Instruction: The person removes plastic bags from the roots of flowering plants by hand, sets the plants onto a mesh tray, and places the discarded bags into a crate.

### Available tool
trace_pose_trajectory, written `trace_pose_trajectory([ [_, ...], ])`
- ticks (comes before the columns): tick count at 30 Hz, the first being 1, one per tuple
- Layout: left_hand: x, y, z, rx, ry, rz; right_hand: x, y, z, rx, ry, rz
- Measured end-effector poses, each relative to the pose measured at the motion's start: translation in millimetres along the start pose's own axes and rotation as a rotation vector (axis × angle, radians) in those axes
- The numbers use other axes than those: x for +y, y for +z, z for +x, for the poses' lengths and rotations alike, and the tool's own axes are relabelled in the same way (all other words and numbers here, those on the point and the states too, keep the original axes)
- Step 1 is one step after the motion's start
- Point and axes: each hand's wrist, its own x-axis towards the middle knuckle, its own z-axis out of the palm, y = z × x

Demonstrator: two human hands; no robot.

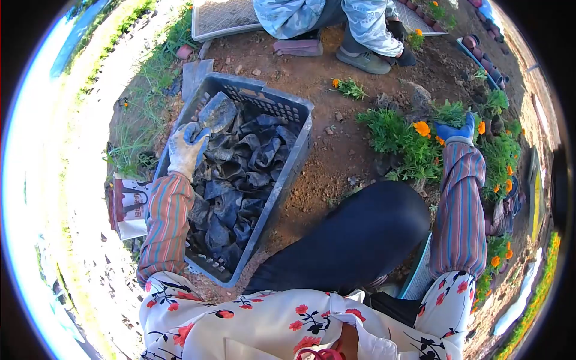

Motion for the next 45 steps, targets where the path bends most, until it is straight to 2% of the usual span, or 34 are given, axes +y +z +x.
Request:
trace_pose_trajectory([
  [3, -1, 32, 3, -0.222, 0.07, -0.029, -17, -5, -2, 0.172, -0.015, -0.039],
  [6, 24, 86, -10, -0.391, 0.151, 0.034, -75, -36, -22, 0.399, -0.11, -0.065],
  [9, 44, 160, -30, -0.501, 0.19, 0.171, -125, -64, -68, 0.263, -0.167, -0.151],
  [10, -32, 235, -20, -0.621, 0.013, -0.123, -142, -76, -85, 0.271, -0.191, -0.226],
  [12, -32, 252, -17, -0.776, -0.032, -0.141, -176, -100, -129, 0.208, -0.188, -0.241],
  [14, -28, 255, -11, -0.923, -0.237, -0.337, -207, -123, -173, 0.115, -0.219, -0.315],
  [17, -30, 231, -4, -1.091, -0.634, -0.657, -247, -161, -241, 0.147, -0.245, -0.413],
  [19, -33, 216, 10, -1.168, -0.836, -0.766, -269, -204, -278, -0.039, -0.132, -0.591],
  [20, -30, 210, 16, -1.2, -0.882, -0.78, -268, -220, -297, -0.022, -0.161, -0.567],
  [22, 20, 167, -1, -1.113, -0.329, -0.781, -255, -248, -342, 0.326, -0.196, -0.763],
  [24, -7, 156, 30, -0.952, -0.228, -0.581, -234, -302, -366, 0.345, -0.162, -0.67],
  [26, 2, 130, 46, -0.596, 0.023, -0.032, -204, -375, -384, 0.095, 0.036, -0.301],
  [28, 64, 85, 28, -0.431, 0.199, 0.073, -155, -415, -410, 0.535, -0.024, -0.668],
  [29, 83, 77, 30, -0.433, 0.223, 0.077, -135, -444, -419, 0.651, 0.057, -0.558],
  [30, 100, 71, 31, -0.391, 0.267, -0.057, -119, -469, -424, 0.759, 0.142, -0.445],
  [31, 117, 61, 31, -0.349, 0.309, -0.19, -109, -485, -427, 0.759, 0.14, -0.422],
  [32, 152, 53, 26, -0.336, 0.363, -0.069, -101, -497, -431, 0.851, 0.007, -0.555],
  [33, 148, 56, 48, -0.307, 0.46, -0.025, -98, -506, -433, 0.941, -0.127, -0.686],
  [34, 163, 60, 59, -0.275, 0.562, 0.008, -99, -507, -434, 0.944, -0.135, -0.659],
  [35, 181, 65, 67, -0.271, 0.592, 0.005, -104, -507, -434, 1.001, -0.153, -0.836],
  [37, 285, 65, 22, -0.491, 0.788, -0.35, -120, -496, -432, 1.127, -0.122, -1.226],
  [38, 319, 69, 13, -0.566, 0.802, -0.355, -125, -501, -423, 1.134, -0.125, -1.207],
  [39, 345, 76, 3, -0.641, 0.804, -0.353, -129, -508, -414, 1.219, -0.275, -1.323],
  [40, 361, 90, -12, -0.76, 0.774, -0.499, -134, -514, -407, 1.291, -0.426, -1.445],
  [41, 383, 106, -29, -0.876, 0.742, -0.648, -141, -514, -399, 1.287, -0.421, -1.442],
  [42, 427, 103, -91, -0.889, 0.864, -0.632, -154, -510, -391, 1.207, -0.353, -1.378],
  [43, 457, 104, -123, -1.04, 0.836, -0.605, -166, -506, -382, 1.13, -0.296, -1.313],
  [44, 466, 123, -129, -0.841, 1.077, -0.484, -164, -510, -364, 1.135, -0.312, -1.305],
  [45, 479, 132, -145, -0.844, 1.267, -0.442, -151, -523, -339, 1.235, -0.275, -1.402],
])
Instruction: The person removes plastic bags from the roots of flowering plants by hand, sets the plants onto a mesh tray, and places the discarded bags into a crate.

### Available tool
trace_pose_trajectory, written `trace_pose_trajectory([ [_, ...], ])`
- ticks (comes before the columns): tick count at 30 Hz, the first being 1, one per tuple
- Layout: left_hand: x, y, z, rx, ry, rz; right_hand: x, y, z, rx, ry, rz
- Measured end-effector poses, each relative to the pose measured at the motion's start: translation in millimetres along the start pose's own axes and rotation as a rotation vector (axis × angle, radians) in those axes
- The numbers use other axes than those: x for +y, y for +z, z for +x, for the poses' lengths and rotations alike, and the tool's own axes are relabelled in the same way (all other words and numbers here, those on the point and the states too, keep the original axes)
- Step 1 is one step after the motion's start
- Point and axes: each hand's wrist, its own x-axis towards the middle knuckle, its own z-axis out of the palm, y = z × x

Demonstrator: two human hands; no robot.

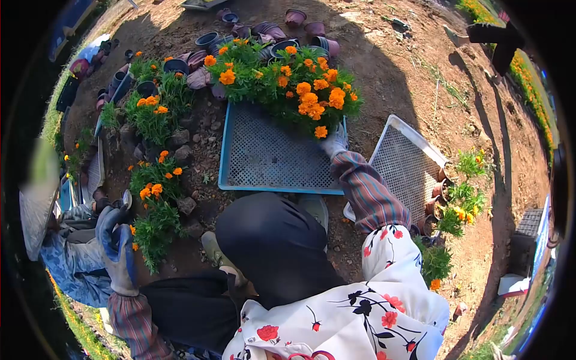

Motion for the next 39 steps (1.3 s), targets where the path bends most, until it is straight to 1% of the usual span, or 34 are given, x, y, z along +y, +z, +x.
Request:
trace_pose_trajectory([
  [1, 13, 17, 13, -0.042, 0.039, 0.041, -1, 20, 2, 0.059, 0.022, -0.129],
  [2, 21, 32, 20, -0.073, -0.034, -0.019, -6, 22, -5, 0.089, 0.003, -0.21],
  [3, 25, 47, 26, -0.103, -0.108, -0.081, 0, 32, 6, 0.09, 0.008, -0.212],
  [5, 38, 57, 35, -0.3, -0.077, -0.053, 23, 61, 29, 0.194, -0.013, -0.055],
  [6, 37, 62, 36, -0.33, 0.048, 0.004, -25, 0, 8, 0.076, 0.036, -0.135],
  [7, 38, 63, 36, -0.337, 0.033, 0.004, -29, 8, 6, 0.06, 0.035, -0.14],
  [9, 47, 65, 43, -0.365, 0.241, 0.17, -34, 18, 7, 0.196, -0.005, -0.465],
  [10, 50, 65, 44, -0.372, 0.249, 0.184, -28, 23, 10, 0.296, -0.137, -0.459],
  [11, 51, 65, 45, -0.369, 0.252, 0.178, -26, 25, 16, 0.301, -0.137, -0.464],
  [13, 50, 66, 45, -0.401, 0.237, 0.205, -34, 19, 31, 0.07, 0.086, -0.14],
  [14, 49, 66, 46, -0.399, 0.251, 0.217, -40, 18, 36, 0.094, 0.078, -0.158],
  [15, 49, 67, 46, -0.396, 0.251, 0.21, -29, 30, 42, 0.098, 0.077, -0.164],
  [17, 50, 66, 50, -0.433, 0.28, 0.231, -1, 67, 57, 0.147, -0.058, -0.025],
  [18, 48, 65, 51, -0.414, 0.28, 0.235, -18, 26, 34, -0.072, 0.007, -0.138],
  [19, 45, 66, 49, -0.388, 0.283, 0.219, -6, 34, 24, 0.148, -0.154, -0.191],
  [21, 43, 63, 45, -0.353, 0.262, 0.2, 1, 21, 5, 0.179, -0.291, -0.281],
  [22, 43, 62, 45, -0.334, 0.278, 0.206, -9, 9, -3, 0.165, -0.306, -0.287],
  [24, 42, 63, 43, -0.302, 0.268, 0.203, -45, -36, -27, -0.113, -0.13, 0.395],
  [25, 41, 65, 43, -0.301, 0.255, 0.207, -63, -49, -35, -0.126, -0.136, 0.393],
  [27, 39, 69, 43, -0.309, 0.223, 0.096, -101, -67, -46, -0.404, 0.028, 1.151],
  [28, 38, 74, 42, -0.294, 0.212, 0.108, -116, -74, -44, -0.421, 0.012, 1.153],
  [30, 35, 88, 39, -0.322, -0.266, -0.568, -154, -88, -40, -0.864, -0.067, 1.668],
  [31, 35, 88, 43, -0.372, -0.392, -0.701, -188, -113, -53, -0.893, -0.086, 1.668],
  [32, 35, 87, 47, -0.418, -0.513, -0.837, -230, -149, -76, -1.06, -0.04, 1.711],
  [33, 33, 91, 47, -0.407, -0.502, -0.792, -258, -167, -91, -1.229, 0.009, 1.742],
  [34, 31, 96, 47, -0.399, -0.495, -0.749, -272, -165, -92, -1.259, -0.006, 1.735],
  [35, 28, 103, 47, -0.372, -0.498, -0.742, -287, -162, -89, -1.194, -0.007, 1.751],
  [36, 24, 109, 47, -0.294, -0.341, -0.766, -300, -159, -89, -1.127, -0.004, 1.767],
  [37, 23, 111, 49, -0.222, -0.183, -0.785, -311, -156, -94, -1.147, -0.009, 1.762],
  [38, 23, 111, 53, -0.208, -0.188, -0.78, -321, -153, -99, -1.123, -0.094, 1.676],
  [39, 24, 110, 57, -0.092, -0.144, -0.936, -331, -152, -105, -1.096, -0.177, 1.588],
])
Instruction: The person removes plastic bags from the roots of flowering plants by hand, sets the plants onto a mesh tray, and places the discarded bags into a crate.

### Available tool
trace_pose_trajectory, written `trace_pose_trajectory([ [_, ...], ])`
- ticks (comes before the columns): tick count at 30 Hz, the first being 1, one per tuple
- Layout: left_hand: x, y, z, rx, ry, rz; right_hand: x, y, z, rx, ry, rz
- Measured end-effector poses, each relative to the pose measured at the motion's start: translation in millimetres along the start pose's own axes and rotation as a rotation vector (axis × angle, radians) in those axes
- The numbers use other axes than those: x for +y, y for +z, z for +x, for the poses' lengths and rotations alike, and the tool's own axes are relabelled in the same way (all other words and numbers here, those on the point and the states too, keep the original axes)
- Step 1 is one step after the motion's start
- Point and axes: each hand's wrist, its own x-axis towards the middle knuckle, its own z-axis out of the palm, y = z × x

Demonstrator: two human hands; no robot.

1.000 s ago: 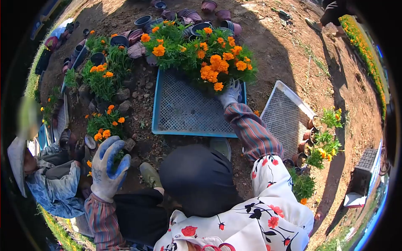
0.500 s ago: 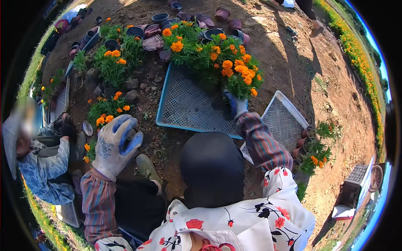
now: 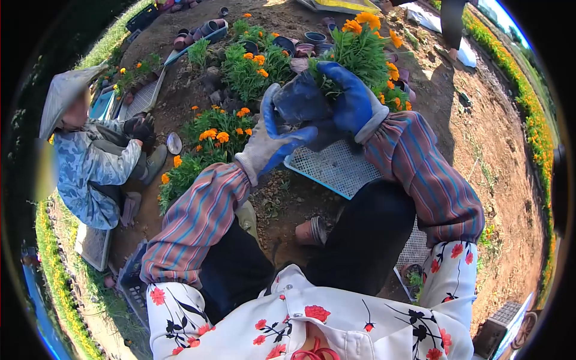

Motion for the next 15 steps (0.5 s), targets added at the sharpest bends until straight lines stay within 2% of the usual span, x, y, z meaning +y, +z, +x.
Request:
trace_pose_trajectory([
  [1, 2, -3, 2, 0.068, 0.094, -0.159, 6, 29, -10, 0.118, -0.046, -0.217],
  [2, 4, -10, 3, 0.082, 0.096, -0.164, 10, 30, -6, 0.112, -0.035, -0.225],
  [6, 4, -30, 2, 0.167, 0.104, 0.082, 31, 16, 13, 0.06, 0.006, 0.007],
  [8, 7, -37, -1, 0.113, -0.062, 0.139, 35, 7, 17, 0.078, 0.036, 0.097],
  [10, 10, -40, -1, 0.115, -0.081, 0.154, 32, 3, 21, -0.209, 0.191, 0.248],
  [13, 19, -41, 0, 0.118, -0.126, 0.147, 31, 4, 24, -0.129, 0.141, 0.241],
  [15, 20, -41, 1, 0.125, -0.157, 0.131, 30, 3, 28, -0.164, 0.122, 0.241],
])
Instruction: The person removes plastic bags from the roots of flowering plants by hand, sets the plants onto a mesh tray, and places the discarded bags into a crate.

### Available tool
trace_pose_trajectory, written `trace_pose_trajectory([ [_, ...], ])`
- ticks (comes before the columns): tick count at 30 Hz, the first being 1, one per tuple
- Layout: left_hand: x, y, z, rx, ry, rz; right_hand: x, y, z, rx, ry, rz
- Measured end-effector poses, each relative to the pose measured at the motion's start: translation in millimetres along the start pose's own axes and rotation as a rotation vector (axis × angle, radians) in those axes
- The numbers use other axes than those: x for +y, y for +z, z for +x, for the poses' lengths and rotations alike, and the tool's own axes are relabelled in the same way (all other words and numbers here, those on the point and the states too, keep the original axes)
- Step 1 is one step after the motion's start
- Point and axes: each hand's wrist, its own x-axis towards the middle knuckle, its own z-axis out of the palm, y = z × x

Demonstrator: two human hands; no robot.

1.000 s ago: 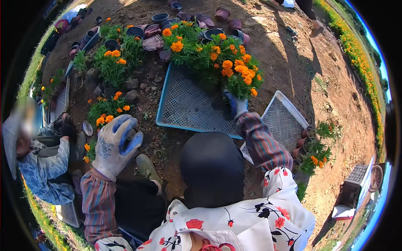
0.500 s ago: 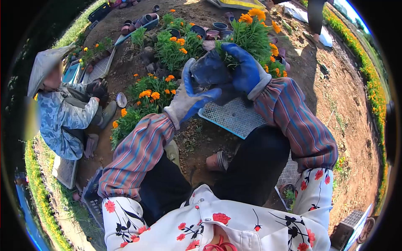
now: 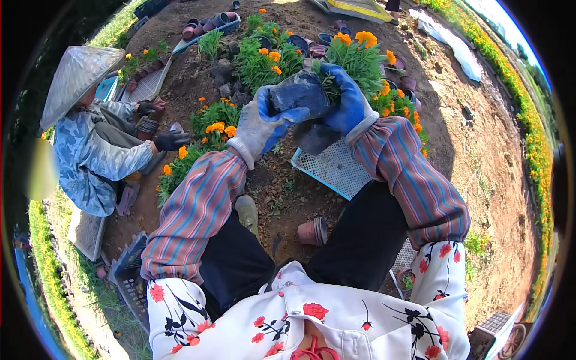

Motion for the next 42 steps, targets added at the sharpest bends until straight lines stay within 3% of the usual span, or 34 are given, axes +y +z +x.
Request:
trace_pose_trajectory([
  [2, -7, -2, 1, -0.021, 0.134, -0.256, -1, -1, 1, -0.038, -0.012, 0.004],
  [5, 0, -9, 1, 0.116, 0.066, -0.1, 0, 0, -1, -0.047, 0.036, 0.099],
  [10, -6, -11, 5, 0.039, 0.036, -0.068, 4, -2, 0, -0.078, 0.009, 0.054],
  [11, -7, -13, 4, -0.02, -0.001, -0.175, 3, -4, 2, -0.077, 0.01, 0.053],
  [13, 1, -14, 0, -0.079, -0.039, -0.284, -3, -10, 9, 0.238, -0.055, 0.052],
  [14, 6, -14, -3, -0.034, -0.059, -0.258, -8, -12, 11, 0.239, -0.056, 0.049],
  [16, 15, -21, -5, 0.063, -0.043, -0.253, -20, -17, 10, 0.443, -0.275, 0.006],
  [19, 0, -45, 4, 0.117, -0.045, -0.359, -34, -18, -10, 0.381, -0.281, 0.027],
  [20, -7, -41, 5, 0.116, -0.043, -0.359, -38, -21, -9, 0.455, -0.27, 0.031],
  [22, -8, -20, 4, 0.155, -0.032, 0.079, -35, -36, -2, 0.401, -0.242, 0.008],
  [25, 5, -2, -3, 0.045, 0.039, 0.028, -15, -19, 0, 0.399, -0.158, -0.011],
  [27, 4, -2, 2, -0.021, 0.072, -0.082, 2, -18, 4, 0.156, -0.241, -0.308],
  [28, 2, -2, 6, -0.037, 0.179, -0.046, 5, 4, -3, 0.293, -0.153, -0.179],
  [30, -4, -2, 9, -0.008, 0.326, -0.013, 5, 9, -4, 0.284, -0.092, -0.11],
  [33, -4, 0, 2, 0.071, 0.275, 0.057, 5, 10, -8, 0.139, -0.006, -0.051],
  [34, -3, -1, 1, 0.092, 0.132, 0.003, 7, 13, -9, 0.172, -0.048, -0.131],
  [35, -3, -3, 0, 0.094, 0.128, 0.005, 8, 16, -11, 0.208, -0.091, -0.21],
  [36, 0, -5, -1, 0.09, 0.16, -0.073, 8, 32, -9, 0.41, -0.063, -0.088],
  [41, 9, -9, -7, 0.058, 0.12, -0.226, 11, 2, -3, 0.323, -0.103, -0.111],
  [42, 11, -8, -8, 0.084, 0.102, -0.234, 18, -5, -2, 0.229, -0.358, -0.656],
])
